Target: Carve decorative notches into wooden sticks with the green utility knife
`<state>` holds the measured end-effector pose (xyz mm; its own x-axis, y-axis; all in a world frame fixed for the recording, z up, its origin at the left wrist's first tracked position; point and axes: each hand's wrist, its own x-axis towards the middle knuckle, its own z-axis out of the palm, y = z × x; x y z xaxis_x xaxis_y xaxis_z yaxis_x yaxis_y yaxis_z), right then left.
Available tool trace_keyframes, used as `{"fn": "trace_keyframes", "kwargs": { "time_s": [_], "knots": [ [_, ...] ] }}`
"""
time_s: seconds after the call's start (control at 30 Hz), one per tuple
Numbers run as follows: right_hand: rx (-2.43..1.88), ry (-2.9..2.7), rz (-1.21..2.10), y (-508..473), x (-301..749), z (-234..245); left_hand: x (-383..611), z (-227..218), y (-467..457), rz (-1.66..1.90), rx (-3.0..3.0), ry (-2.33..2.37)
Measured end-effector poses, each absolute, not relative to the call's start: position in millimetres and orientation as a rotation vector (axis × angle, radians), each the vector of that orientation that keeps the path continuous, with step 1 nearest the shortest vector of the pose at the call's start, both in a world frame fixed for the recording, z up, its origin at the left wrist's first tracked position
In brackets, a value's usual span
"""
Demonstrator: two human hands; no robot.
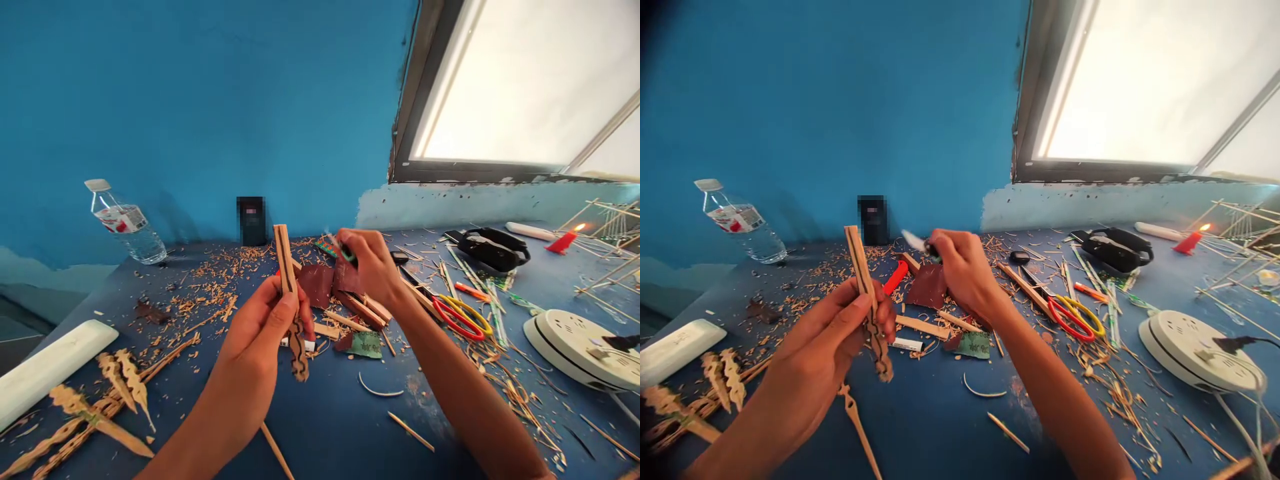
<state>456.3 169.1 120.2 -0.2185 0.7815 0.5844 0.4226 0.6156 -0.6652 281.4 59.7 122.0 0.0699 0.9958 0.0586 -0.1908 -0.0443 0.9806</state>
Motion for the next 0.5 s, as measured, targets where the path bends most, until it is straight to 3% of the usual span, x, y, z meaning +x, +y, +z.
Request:
{"fn": "trace_keyframes", "kwargs": {
  "time_s": [0.13,0.27,0.5],
  "knots": [
    [-0.851,-1.94,0.385,133.2,439.7,126.7,283.1,135.1,54.9,1.254,1.176,1.045],
    [-0.806,-1.975,0.163,122.5,437.1,131.7,287.6,141.0,50.6,1.31,1.457,1.186],
    [-0.893,-1.93,0.072,117.0,432.5,128.1,286.5,133.1,53.3,1.386,1.977,1.494]
  ]
}}
